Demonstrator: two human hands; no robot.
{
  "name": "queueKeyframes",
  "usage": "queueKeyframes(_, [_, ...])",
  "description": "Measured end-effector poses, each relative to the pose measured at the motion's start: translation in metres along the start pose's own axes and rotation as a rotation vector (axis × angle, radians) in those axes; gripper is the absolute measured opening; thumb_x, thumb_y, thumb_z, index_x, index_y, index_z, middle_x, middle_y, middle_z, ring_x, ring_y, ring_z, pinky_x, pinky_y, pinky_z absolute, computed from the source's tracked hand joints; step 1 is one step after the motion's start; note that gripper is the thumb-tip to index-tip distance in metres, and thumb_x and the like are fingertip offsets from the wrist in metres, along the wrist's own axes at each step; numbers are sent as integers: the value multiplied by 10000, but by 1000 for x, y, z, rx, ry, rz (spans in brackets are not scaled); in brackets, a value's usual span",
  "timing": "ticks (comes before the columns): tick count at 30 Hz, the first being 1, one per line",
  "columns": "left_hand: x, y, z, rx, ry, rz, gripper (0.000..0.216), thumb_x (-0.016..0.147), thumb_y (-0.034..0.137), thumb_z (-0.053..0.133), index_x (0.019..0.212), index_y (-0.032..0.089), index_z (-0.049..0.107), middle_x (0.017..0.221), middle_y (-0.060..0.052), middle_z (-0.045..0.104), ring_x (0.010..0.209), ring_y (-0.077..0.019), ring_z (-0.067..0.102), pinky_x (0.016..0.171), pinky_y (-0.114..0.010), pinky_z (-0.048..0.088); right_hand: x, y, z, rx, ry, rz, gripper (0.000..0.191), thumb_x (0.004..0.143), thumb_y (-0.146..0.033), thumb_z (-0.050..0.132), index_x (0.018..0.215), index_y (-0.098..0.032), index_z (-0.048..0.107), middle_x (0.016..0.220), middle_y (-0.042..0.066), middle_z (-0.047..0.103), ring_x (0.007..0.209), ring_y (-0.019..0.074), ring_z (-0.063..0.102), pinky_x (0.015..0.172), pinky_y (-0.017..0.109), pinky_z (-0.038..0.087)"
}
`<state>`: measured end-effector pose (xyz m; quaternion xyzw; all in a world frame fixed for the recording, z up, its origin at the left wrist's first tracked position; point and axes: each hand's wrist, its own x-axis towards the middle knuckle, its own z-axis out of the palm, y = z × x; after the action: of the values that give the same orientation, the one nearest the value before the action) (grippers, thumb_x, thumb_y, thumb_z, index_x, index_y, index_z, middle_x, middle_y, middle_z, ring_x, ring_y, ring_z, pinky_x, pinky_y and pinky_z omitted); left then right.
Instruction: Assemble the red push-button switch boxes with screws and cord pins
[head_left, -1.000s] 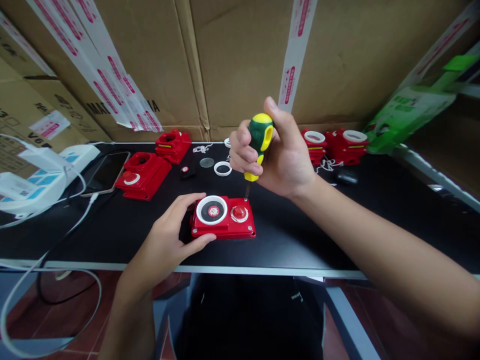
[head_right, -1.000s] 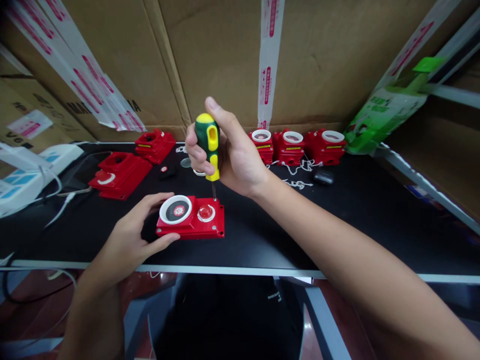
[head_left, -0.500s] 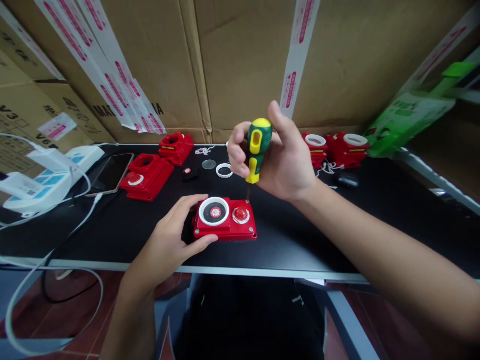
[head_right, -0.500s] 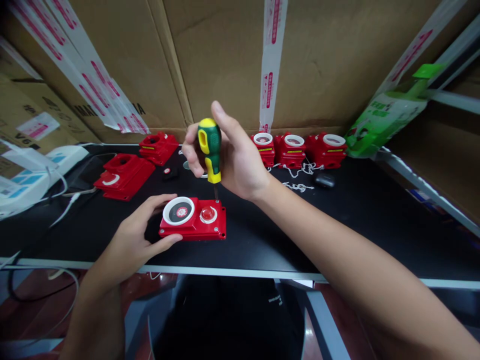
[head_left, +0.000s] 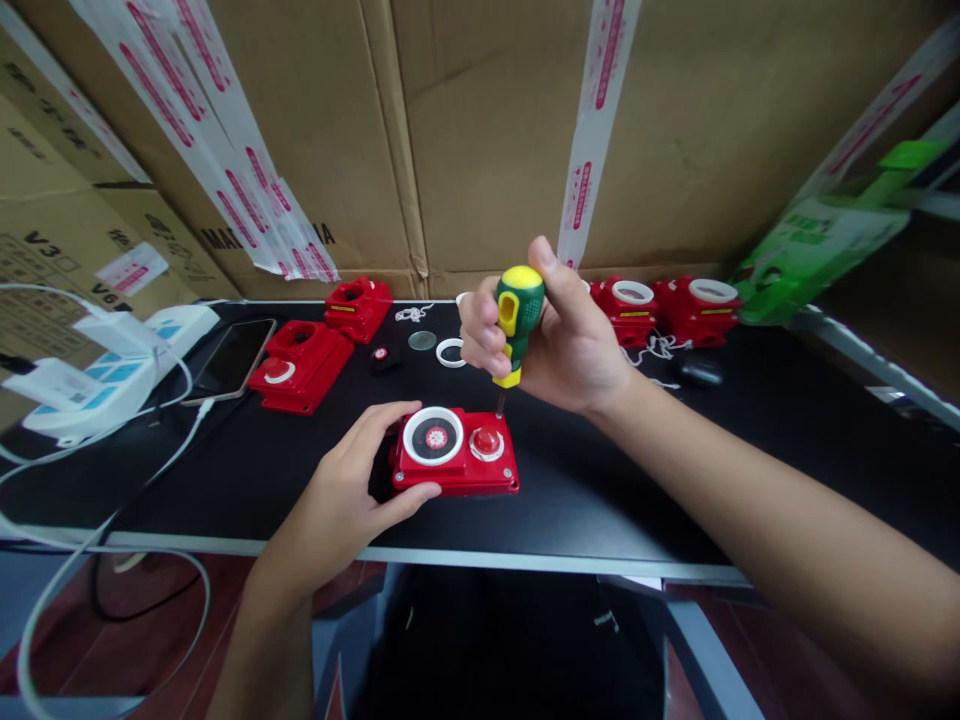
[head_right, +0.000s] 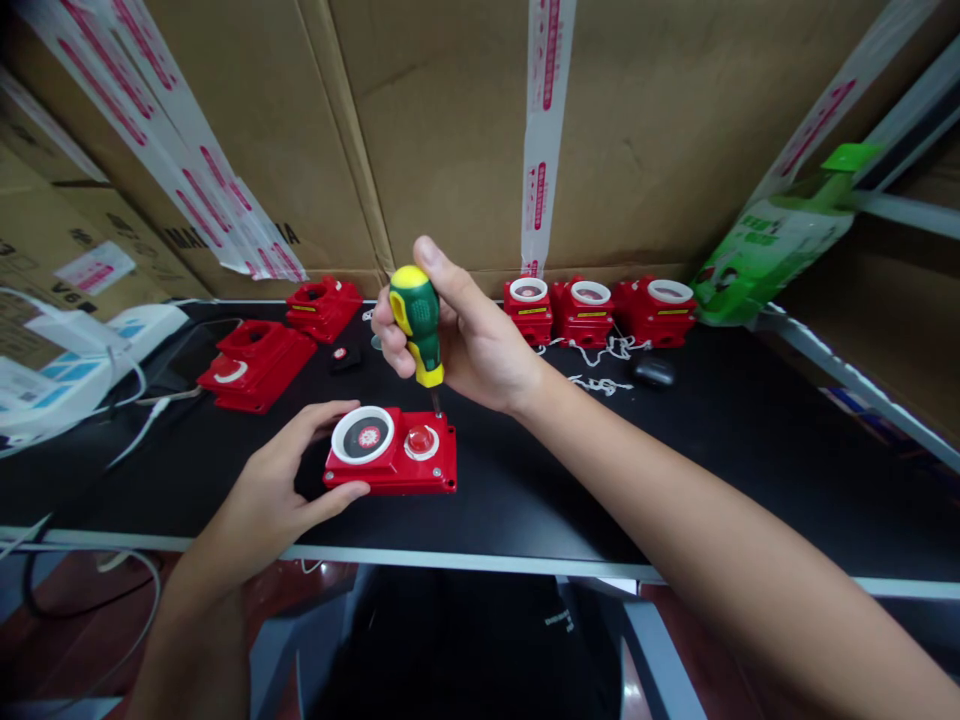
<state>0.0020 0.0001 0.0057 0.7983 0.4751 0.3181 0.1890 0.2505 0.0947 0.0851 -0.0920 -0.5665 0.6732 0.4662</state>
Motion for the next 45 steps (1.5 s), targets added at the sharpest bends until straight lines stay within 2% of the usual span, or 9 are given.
queueKeyframes(9, [1,4,-1,-2,-8,-25,606,975,412,792,1510,307,526,1505,-93,652,1353,-306,683,1172,-507,578,-5,4,1,-81,131,-150,525,883,-637,864,755,-217,577,789,-21,597,659,107,536,627,243,487])
queueKeyframes(12, [1,5,-1,-17,-6,-22,592,978,406,788,1502,300,532,1503,-100,650,1366,-309,675,1165,-505,583,-5,4,1,-95,132,-141,548,854,-634,893,763,-225,540,769,-37,576,646,104,519,611,241,468])
queueKeyframes(19, [1,5,-1,-33,-9,-40,612,966,405,810,1500,297,531,1486,-94,652,1348,-302,678,1156,-498,586,2,0,-10,5,-24,24,736,978,-897,495,924,-190,694,581,-54,544,426,103,457,471,263,414])
queueKeyframes(23, [0,5,-1,-27,-5,-42,613,968,404,806,1504,304,527,1497,-84,649,1359,-294,674,1164,-486,580,4,-2,-15,45,-33,57,812,1012,-898,392,782,-174,679,544,-53,482,421,86,417,481,249,439])
queueKeyframes(28, [1,5,0,-30,-3,-41,615,966,402,808,1504,297,530,1494,-93,651,1354,-299,678,1172,-498,576,3,-4,-9,50,-2,63,757,1029,-840,475,710,-179,657,588,-34,513,451,89,445,486,245,460])
queueKeyframes(34, [1,6,-1,-28,-4,-44,610,965,402,807,1499,290,534,1491,-106,653,1358,-310,677,1177,-528,572,-4,-1,-1,-22,57,-4,607,962,-763,697,837,-171,747,714,-5,624,568,117,599,587,264,543])
queueKeyframes(38, [1,6,-1,-27,-1,-21,614,974,400,796,1515,282,531,1515,-122,642,1378,-323,670,1189,-540,565,-5,2,2,-70,152,-58,515,953,-689,768,867,-182,729,730,-12,626,606,117,620,606,255,534])
queueKeyframes(41, [0,5,-1,-23,-1,-12,610,975,401,793,1516,286,534,1516,-118,643,1378,-323,671,1180,-529,574,-2,1,2,-63,139,-48,601,972,-772,677,825,-190,680,728,-10,630,544,96,558,541,240,481])
queueKeyframes(45, [0,4,-1,-20,-5,-14,623,973,411,797,1523,301,525,1516,-103,643,1364,-311,675,1173,-505,576,1,-3,-3,-33,-29,63,819,951,-948,442,752,-184,657,625,-4,598,439,97,466,474,264,435])
